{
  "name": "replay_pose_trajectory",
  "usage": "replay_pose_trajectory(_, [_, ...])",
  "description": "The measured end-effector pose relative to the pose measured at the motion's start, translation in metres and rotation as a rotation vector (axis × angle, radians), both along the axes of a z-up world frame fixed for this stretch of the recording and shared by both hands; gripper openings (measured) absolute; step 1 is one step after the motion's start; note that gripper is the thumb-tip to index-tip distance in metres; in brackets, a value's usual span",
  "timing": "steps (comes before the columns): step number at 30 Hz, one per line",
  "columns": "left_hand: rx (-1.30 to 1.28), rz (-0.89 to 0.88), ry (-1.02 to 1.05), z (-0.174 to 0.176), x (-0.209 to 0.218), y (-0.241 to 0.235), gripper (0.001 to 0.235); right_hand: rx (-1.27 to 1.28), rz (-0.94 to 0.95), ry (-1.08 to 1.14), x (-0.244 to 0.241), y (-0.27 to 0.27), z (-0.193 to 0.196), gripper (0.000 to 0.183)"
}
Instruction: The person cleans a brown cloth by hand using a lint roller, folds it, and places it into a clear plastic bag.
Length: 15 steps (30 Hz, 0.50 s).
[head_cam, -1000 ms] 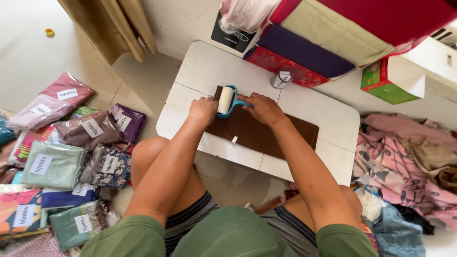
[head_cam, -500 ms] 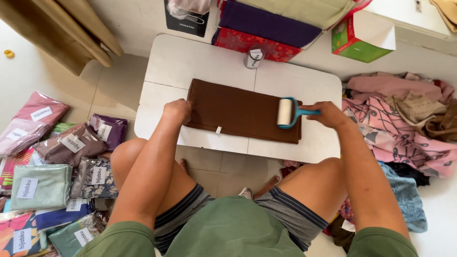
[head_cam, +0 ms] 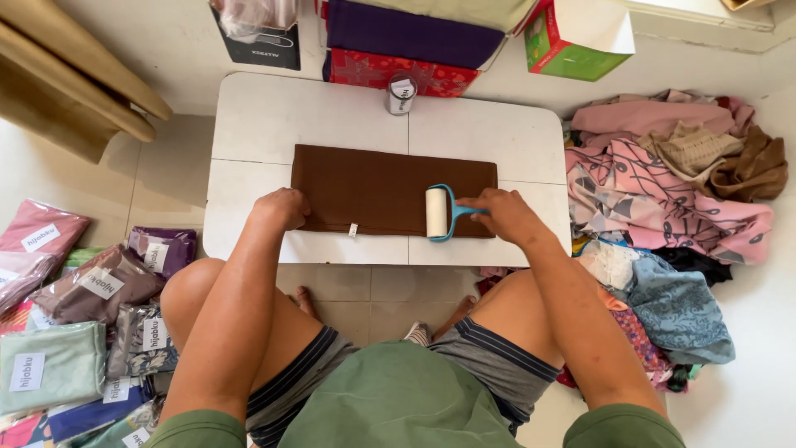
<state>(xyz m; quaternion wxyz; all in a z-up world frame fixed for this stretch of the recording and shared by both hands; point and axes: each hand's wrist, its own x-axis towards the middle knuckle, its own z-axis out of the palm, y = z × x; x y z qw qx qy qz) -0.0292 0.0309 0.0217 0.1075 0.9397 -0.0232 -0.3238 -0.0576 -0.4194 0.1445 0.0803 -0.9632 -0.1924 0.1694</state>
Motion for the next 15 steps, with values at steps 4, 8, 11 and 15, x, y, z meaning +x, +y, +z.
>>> replay_pose_trajectory(4, [0.021, 0.046, 0.036, 0.030, -0.006, -0.001, 0.037, -0.045, -0.170, 0.137, 0.005, -0.054, 0.002, 0.043])
replay_pose_trajectory(8, [0.012, 0.072, 0.066, 0.041, -0.008, 0.003, 0.035, -0.213, -0.257, 0.129, 0.002, -0.098, 0.013, 0.042])
replay_pose_trajectory(11, [0.023, 0.085, 0.102, 0.035, -0.009, 0.004, 0.035, -0.304, -0.237, 0.042, 0.007, -0.109, 0.011, 0.041])
replay_pose_trajectory(15, [0.029, 0.094, 0.132, 0.033, -0.009, 0.003, 0.042, -0.152, -0.107, -0.095, -0.002, -0.064, 0.031, 0.041])
